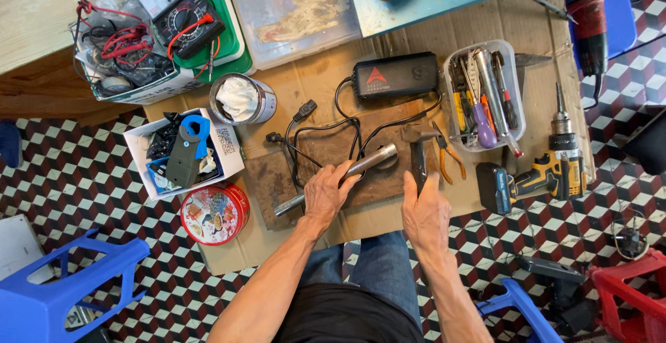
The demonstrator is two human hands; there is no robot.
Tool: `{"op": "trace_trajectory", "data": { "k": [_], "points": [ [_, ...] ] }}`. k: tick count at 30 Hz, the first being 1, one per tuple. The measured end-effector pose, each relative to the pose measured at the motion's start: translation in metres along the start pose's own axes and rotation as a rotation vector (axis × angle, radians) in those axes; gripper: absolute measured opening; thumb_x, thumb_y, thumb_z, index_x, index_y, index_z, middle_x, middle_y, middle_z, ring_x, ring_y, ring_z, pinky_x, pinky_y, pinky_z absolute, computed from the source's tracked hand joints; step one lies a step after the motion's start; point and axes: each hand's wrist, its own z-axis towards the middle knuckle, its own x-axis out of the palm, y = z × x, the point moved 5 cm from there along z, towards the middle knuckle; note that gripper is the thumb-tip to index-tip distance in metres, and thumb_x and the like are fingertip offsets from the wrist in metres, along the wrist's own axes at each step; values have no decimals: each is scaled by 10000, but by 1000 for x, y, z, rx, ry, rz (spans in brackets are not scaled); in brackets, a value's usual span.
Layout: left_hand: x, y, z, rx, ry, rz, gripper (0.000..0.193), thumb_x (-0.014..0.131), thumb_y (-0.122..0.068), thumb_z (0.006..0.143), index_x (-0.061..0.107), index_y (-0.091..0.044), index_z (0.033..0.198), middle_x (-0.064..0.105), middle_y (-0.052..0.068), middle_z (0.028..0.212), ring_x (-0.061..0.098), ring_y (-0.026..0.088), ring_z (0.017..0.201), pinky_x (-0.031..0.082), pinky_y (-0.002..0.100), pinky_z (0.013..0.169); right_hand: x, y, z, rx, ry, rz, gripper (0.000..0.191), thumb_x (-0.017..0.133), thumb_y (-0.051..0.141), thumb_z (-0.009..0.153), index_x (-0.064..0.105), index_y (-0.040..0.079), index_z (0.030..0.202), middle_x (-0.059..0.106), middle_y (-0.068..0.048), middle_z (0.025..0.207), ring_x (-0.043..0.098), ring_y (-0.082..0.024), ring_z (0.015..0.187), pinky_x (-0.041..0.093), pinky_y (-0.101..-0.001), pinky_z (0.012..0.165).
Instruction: The person grinds the end of a metal tube with an angle grinder, producing sparks, then holds the tube over a metal form and hammers the tube end to flare and shape it, periodically checking the fit of the tube against the form.
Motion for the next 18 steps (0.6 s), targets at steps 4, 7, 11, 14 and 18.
{"op": "trace_trajectory", "data": {
  "k": [4, 7, 11, 14, 18],
  "points": [
    [1, -1, -1, 61, -55, 3, 353, 759, -347, 882, 718, -166, 1183, 629, 86, 825, 651, 310, 817, 516, 452, 695, 9, -3, 0, 40, 45, -115, 424, 539, 419, 1041, 521, -1, 1091, 654, -365, 794, 627, -567, 789, 487, -612, 692],
    [0, -3, 2, 53, -51, 15, 354, 765, -344, 883, 720, -164, 1184, 621, 95, 811, 648, 317, 815, 515, 455, 698, 11, -7, 0, 28, 80, -90, 423, 530, 433, 1033, 544, 12, 1059, 674, -344, 809, 652, -544, 789, 496, -607, 690],
    [0, -5, 4, -87, 78, -23, 351, 741, -381, 907, 719, -181, 1194, 654, 104, 845, 666, 342, 835, 517, 471, 705, 10, -14, -4, 44, 2, 45, 434, 520, 431, 1013, 528, 13, 1128, 667, -352, 810, 651, -551, 784, 497, -609, 687],
    [-5, -5, 5, -190, 188, -111, 359, 690, -427, 932, 722, -193, 1202, 701, 112, 911, 682, 364, 879, 523, 476, 734, 14, -14, -4, 26, 38, -59, 421, 555, 423, 1034, 541, 8, 1106, 660, -362, 827, 637, -560, 813, 493, -610, 704],
    [-2, 2, 3, -427, 421, -287, 440, 595, -512, 938, 704, -212, 1241, 724, 125, 898, 722, 336, 885, 540, 441, 770, 8, -20, -6, 68, 66, 85, 392, 548, 402, 993, 540, 53, 1171, 668, -328, 800, 665, -522, 773, 507, -581, 659]
  ]
}}
